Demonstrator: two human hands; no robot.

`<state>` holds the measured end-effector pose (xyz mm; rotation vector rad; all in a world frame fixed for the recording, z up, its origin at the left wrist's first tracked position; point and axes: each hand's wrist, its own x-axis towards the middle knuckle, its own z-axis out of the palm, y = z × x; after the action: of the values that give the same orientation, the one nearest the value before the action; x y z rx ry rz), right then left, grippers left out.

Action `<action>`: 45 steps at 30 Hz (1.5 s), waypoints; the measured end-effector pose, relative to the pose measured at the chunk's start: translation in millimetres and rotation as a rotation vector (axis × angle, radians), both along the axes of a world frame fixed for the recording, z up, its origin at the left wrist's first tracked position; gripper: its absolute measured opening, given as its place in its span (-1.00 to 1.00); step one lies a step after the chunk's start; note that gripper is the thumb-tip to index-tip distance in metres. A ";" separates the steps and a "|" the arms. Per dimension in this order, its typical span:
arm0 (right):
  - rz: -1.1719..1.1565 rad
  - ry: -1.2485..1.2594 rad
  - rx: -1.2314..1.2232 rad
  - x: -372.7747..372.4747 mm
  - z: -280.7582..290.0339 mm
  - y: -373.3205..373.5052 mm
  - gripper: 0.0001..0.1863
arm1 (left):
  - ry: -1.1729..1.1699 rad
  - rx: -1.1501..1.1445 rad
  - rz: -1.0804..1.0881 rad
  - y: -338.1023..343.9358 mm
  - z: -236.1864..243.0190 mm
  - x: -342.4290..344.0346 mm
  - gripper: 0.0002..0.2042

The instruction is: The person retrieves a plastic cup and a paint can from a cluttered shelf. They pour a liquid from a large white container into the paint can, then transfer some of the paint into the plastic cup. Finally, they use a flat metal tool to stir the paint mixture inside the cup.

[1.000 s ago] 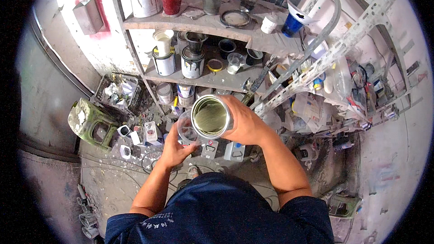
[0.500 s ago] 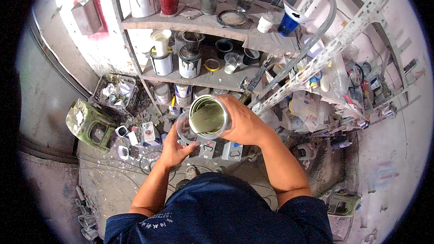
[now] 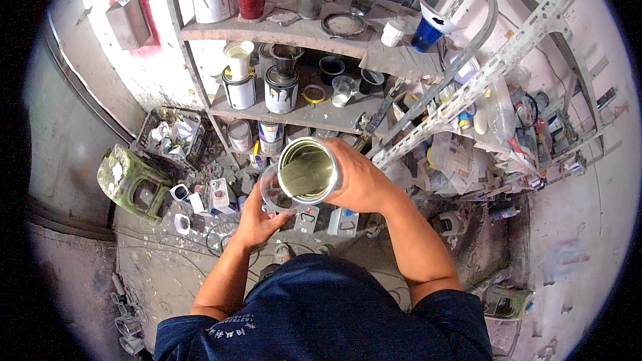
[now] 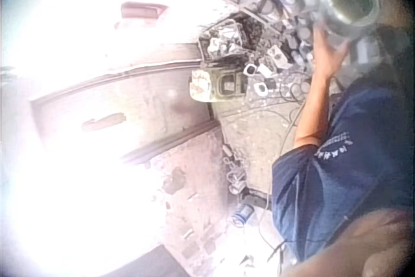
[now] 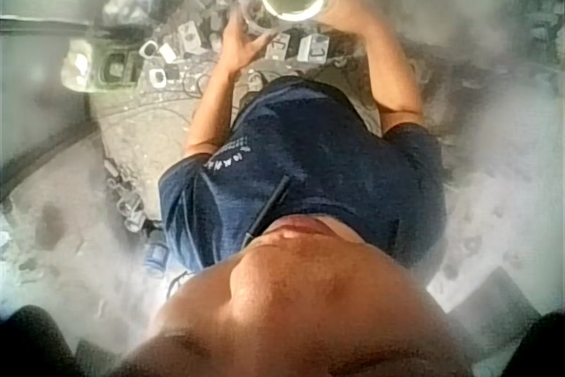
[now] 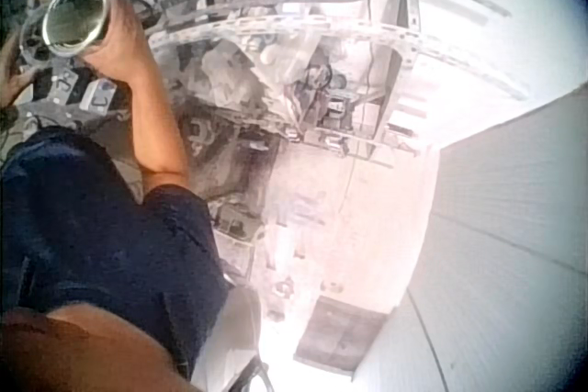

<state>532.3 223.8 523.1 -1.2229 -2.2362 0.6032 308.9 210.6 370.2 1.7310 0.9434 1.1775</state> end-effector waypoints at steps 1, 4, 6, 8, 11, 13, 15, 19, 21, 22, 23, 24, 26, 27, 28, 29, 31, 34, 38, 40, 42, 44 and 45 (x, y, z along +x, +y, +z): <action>0.005 0.025 -0.021 0.3 -1.4 0.2 -0.09 | 0.002 -0.001 0.001 -0.5 -0.2 -0.4 -0.23; 0.008 0.109 -0.089 2.5 -5.9 -0.2 -0.11 | -0.004 -0.029 -0.017 -1.5 -0.3 -0.4 -0.23; -0.002 0.182 -0.145 2.7 -8.4 -1.7 -0.12 | -0.024 -0.081 -0.051 -1.7 -1.5 -0.9 -0.24; 0.000 0.237 -0.201 4.0 -12.2 -0.7 -0.13 | -0.104 -0.112 -0.089 -2.0 3.4 -2.1 -0.24; -0.003 0.286 -0.245 5.4 -13.0 -1.5 -0.14 | -0.114 -0.139 -0.112 -2.1 11.7 -5.4 -0.25; -0.009 0.258 -0.232 7.0 -11.0 -2.8 -0.14 | -0.067 -0.128 -0.127 0.1 12.9 -7.6 -0.26; -0.007 0.189 -0.197 8.3 -12.1 -2.2 -0.15 | 0.008 -0.098 -0.140 2.2 10.2 -12.5 -0.26; -0.044 0.053 -0.101 8.4 -4.5 -5.3 -0.16 | 0.025 0.003 -0.138 5.6 5.0 -13.6 -0.26; -0.033 0.044 -0.070 9.2 -2.0 -4.5 -0.16 | 0.009 0.018 -0.141 6.9 4.3 -12.2 -0.25; -0.034 0.036 -0.072 9.4 -0.5 -4.7 -0.17 | 0.004 0.013 -0.140 7.2 5.1 -11.5 -0.26; -0.035 0.027 -0.074 9.7 0.9 -5.0 -0.17 | -0.002 0.007 -0.140 7.2 5.9 -10.3 -0.26; -0.037 0.018 -0.076 10.1 2.0 -5.2 -0.17 | -0.008 0.002 -0.140 7.3 6.7 -9.3 -0.27; -0.036 0.016 -0.042 10.6 2.5 -5.8 -0.18 | 0.003 -0.010 -0.146 8.0 9.3 -8.1 -0.28; -0.035 0.016 -0.025 10.6 2.5 -6.0 -0.18 | 0.009 -0.017 -0.149 8.3 10.0 -8.0 -0.29; -0.036 0.010 -0.015 10.7 2.8 -6.2 -0.18 | 0.020 -0.009 -0.147 8.6 9.5 -7.9 -0.29; -0.036 0.004 -0.005 10.5 3.5 -6.5 -0.18 | 0.030 -0.001 -0.144 8.6 8.9 -8.2 -0.29; -0.025 0.001 0.014 10.3 3.5 -6.4 -0.17 | 0.034 0.008 -0.141 8.5 7.6 -8.3 -0.28; -0.013 -0.007 0.037 11.2 4.5 -7.0 -0.16 | 0.011 0.021 -0.148 8.6 5.5 -6.1 -0.27; -0.029 -0.050 0.067 12.4 4.4 -9.0 -0.16 | 0.001 0.020 -0.156 8.5 1.3 -4.5 -0.26; -0.024 -0.057 0.077 12.3 3.9 -9.2 -0.15 | 0.000 0.016 -0.155 8.2 -0.2 -4.8 -0.26; -0.010 -0.053 0.078 11.4 5.8 -9.6 -0.15 | 0.000 0.026 -0.152 7.8 -0.9 -5.3 -0.26; -0.012 -0.054 0.065 10.6 6.5 -10.1 -0.14 | 0.006 0.030 -0.153 7.8 -1.6 -5.3 -0.26; -0.013 -0.054 0.060 10.2 6.7 -10.3 -0.14 | 0.009 0.032 -0.153 7.8 -1.9 -5.3 -0.25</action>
<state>542.5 213.5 529.8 -1.2370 -2.2724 0.5003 303.6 218.4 368.3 1.8014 0.7854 1.0915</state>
